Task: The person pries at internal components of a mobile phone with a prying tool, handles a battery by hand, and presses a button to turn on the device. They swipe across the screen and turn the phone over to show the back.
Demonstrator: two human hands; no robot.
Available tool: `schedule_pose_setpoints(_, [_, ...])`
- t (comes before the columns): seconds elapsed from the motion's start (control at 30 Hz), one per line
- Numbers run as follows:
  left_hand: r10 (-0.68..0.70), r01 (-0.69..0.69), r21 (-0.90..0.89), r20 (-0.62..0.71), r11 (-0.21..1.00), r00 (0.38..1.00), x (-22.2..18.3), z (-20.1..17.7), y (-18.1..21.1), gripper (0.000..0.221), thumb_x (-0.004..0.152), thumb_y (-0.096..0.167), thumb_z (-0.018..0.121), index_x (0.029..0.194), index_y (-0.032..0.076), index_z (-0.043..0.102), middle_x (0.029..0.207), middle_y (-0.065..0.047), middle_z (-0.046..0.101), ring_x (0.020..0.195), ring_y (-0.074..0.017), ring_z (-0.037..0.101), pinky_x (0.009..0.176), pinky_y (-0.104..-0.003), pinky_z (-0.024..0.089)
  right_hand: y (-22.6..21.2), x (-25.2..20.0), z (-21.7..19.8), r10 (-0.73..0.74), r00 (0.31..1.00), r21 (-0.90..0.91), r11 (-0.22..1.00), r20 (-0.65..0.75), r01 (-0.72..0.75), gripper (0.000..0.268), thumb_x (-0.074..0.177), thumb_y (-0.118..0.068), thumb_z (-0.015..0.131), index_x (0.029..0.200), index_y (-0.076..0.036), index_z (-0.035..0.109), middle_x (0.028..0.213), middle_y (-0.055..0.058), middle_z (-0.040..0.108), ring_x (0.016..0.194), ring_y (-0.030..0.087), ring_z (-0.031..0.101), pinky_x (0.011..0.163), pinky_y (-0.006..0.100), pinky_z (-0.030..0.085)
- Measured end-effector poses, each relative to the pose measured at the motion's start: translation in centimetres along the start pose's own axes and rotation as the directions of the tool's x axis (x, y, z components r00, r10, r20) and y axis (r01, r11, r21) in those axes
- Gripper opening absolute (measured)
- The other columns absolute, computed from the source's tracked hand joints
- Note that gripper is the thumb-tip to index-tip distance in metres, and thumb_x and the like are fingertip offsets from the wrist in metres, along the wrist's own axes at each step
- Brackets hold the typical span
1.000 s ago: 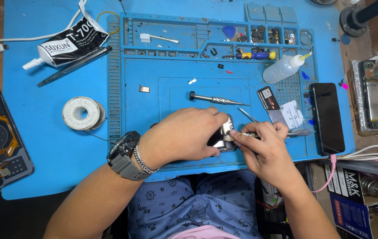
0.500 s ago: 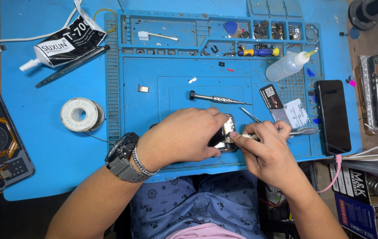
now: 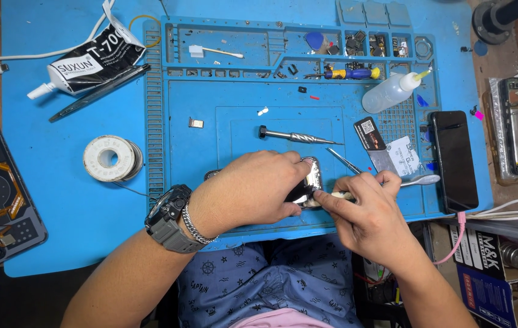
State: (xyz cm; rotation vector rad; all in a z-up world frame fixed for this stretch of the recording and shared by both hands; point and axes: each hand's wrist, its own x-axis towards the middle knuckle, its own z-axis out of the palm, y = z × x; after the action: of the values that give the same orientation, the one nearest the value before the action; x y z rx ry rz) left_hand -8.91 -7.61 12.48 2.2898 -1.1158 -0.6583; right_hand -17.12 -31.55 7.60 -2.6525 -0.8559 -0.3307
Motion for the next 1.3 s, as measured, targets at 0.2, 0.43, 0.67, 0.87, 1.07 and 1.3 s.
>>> schedule_pose_setpoints(0.2, [0.003,-0.003,0.007,0.004,1.000,1.000,0.1,0.2,0.0,0.056,0.086,0.028,0.080,0.128,-0.005,0.063,0.105,-0.022,0.072,0.097,-0.0380,0.074,0.077,-0.048,0.065,0.7,0.4,1.3,0.008,0.998,-0.039,0.999,-0.061,-0.010,0.016,0.094,-0.014,0.071,0.105,-0.023,0.078,0.090,0.001,0.063,0.079,0.023,0.058,0.086,0.044,0.029])
schedule_pose_setpoints(0.43, [-0.009,0.009,-0.025,-0.007,1.000,1.000,-0.1,-0.4,0.0,0.058,0.084,0.029,0.082,0.128,-0.004,0.063,0.106,-0.023,0.073,0.097,-0.0391,0.074,0.078,-0.049,0.064,0.1,-0.2,0.8,-0.019,0.998,-0.060,0.998,-0.065,0.015,0.020,0.090,-0.010,0.072,0.104,-0.024,0.076,0.089,0.001,0.062,0.080,0.022,0.057,0.088,0.046,0.028])
schedule_pose_setpoints(0.67, [-0.015,0.015,-0.029,-0.010,0.999,1.000,-0.3,-0.1,0.2,0.057,0.083,0.027,0.082,0.127,-0.004,0.064,0.105,-0.023,0.073,0.096,-0.0387,0.075,0.077,-0.048,0.065,0.1,-0.1,0.7,-0.032,0.998,-0.057,0.998,-0.050,0.029,0.017,0.091,-0.011,0.071,0.100,-0.024,0.076,0.089,0.000,0.063,0.079,0.022,0.058,0.087,0.045,0.029])
schedule_pose_setpoints(0.87, [-0.012,0.011,-0.025,-0.021,1.000,1.000,-0.1,0.0,0.3,0.057,0.082,0.029,0.081,0.127,-0.003,0.065,0.100,-0.020,0.074,0.091,-0.0374,0.075,0.077,-0.048,0.064,0.6,0.5,1.8,0.014,0.992,-0.073,0.997,-0.128,-0.023,0.012,0.094,-0.014,0.072,0.102,-0.022,0.076,0.088,0.002,0.062,0.080,0.023,0.059,0.087,0.043,0.029])
schedule_pose_setpoints(1.07, [-0.024,0.019,-0.105,-0.047,0.994,0.999,-0.4,-0.3,0.1,0.049,0.084,0.028,0.077,0.120,-0.004,0.068,0.096,-0.021,0.075,0.090,-0.0410,0.075,0.078,-0.051,0.063,2.4,-0.9,2.2,0.098,0.961,-0.068,0.991,-0.257,-0.119,0.020,0.097,-0.013,0.070,0.112,-0.024,0.075,0.092,-0.004,0.061,0.087,0.018,0.060,0.088,0.039,0.029])
schedule_pose_setpoints(1.3, [0.037,-0.058,-0.178,-0.118,0.982,0.992,-0.6,0.3,-0.8,0.047,0.082,0.030,0.077,0.116,-0.002,0.070,0.088,-0.018,0.073,0.084,-0.0392,0.074,0.074,-0.050,0.062,5.5,-1.2,2.4,0.278,0.923,-0.133,0.938,-0.265,-0.320,0.035,0.101,0.002,0.066,0.133,-0.010,0.072,0.102,0.010,0.063,0.103,0.032,0.063,0.098,0.043,0.038])
